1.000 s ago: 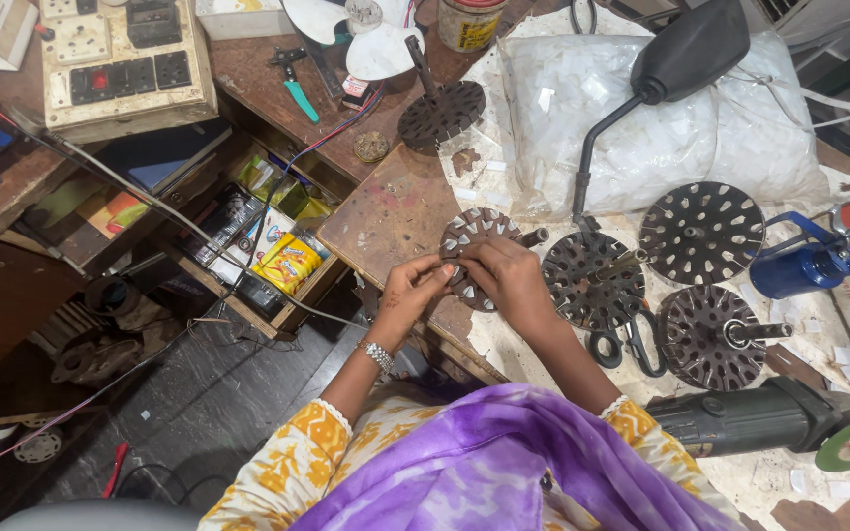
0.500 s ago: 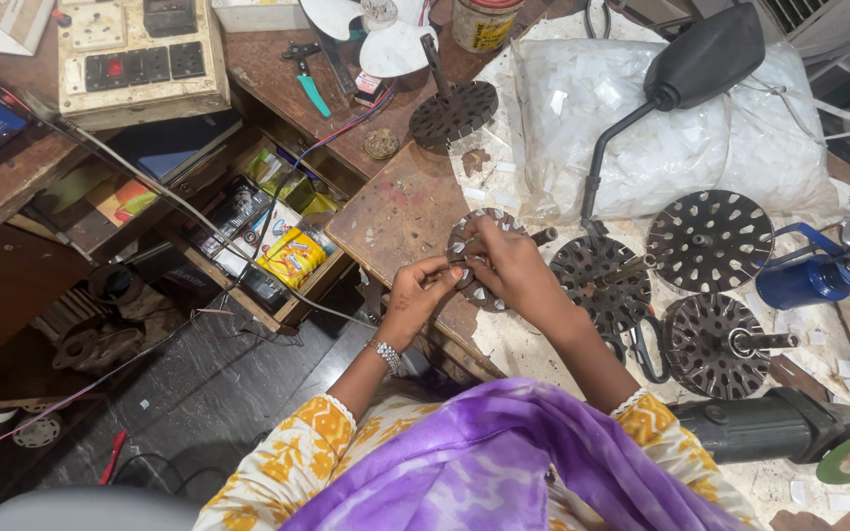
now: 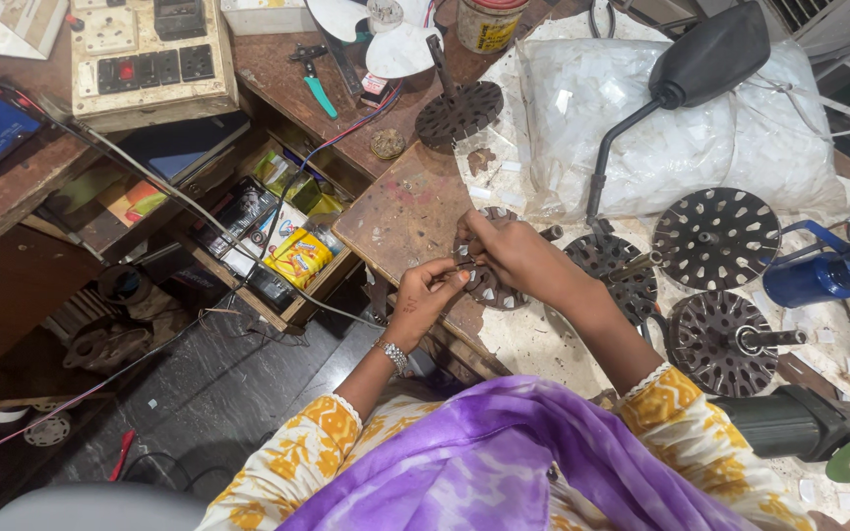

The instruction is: The person places small white insulating pieces into the slots of a circular metal fan stator core on a workbench. They handle several similar stator cores and use their hands to position and press the pieces into place.

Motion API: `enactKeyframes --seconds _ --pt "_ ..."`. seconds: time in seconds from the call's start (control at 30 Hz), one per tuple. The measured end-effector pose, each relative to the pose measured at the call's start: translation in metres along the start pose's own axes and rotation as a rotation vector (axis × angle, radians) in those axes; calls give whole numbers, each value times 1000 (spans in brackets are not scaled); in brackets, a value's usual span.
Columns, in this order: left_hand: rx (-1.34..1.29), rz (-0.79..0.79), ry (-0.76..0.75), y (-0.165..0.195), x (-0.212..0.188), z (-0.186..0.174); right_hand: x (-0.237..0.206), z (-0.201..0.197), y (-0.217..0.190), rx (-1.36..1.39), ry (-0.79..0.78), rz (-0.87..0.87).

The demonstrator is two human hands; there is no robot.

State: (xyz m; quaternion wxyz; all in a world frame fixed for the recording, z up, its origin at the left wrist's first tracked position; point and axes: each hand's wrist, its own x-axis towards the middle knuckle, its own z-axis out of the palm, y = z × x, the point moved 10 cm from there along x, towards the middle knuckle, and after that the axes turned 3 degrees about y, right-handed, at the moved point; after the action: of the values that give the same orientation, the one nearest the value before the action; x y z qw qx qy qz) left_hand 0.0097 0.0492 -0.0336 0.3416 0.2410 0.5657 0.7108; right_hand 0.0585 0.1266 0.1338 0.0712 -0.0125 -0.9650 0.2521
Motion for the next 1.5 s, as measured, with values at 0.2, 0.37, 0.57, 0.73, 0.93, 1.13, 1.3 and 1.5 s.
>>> enactKeyframes --seconds 0.2,0.37,0.57,0.73,0.93,1.13,1.3,1.5 --pt "-62 -2 -33 3 4 1 -8 -13 -13 -25 153 32" --pt "-65 -37 -54 1 8 1 -12 -19 -25 -7 236 -58" --pt "-35 -36 -23 -5 7 -4 -8 -12 -19 -31 198 -52" --pt "-23 -28 -50 -8 12 -6 -10 -4 -26 -192 225 -113" --pt "4 2 -12 -8 5 -6 -22 -2 -16 -120 186 -80" --pt "-20 -29 -23 -3 4 -4 -11 4 -19 -221 148 -50" --pt "-12 -6 -33 4 6 -3 -1 -14 -21 -93 228 -29" --pt "-8 -5 -50 6 12 -1 7 -16 -1 0 148 143"
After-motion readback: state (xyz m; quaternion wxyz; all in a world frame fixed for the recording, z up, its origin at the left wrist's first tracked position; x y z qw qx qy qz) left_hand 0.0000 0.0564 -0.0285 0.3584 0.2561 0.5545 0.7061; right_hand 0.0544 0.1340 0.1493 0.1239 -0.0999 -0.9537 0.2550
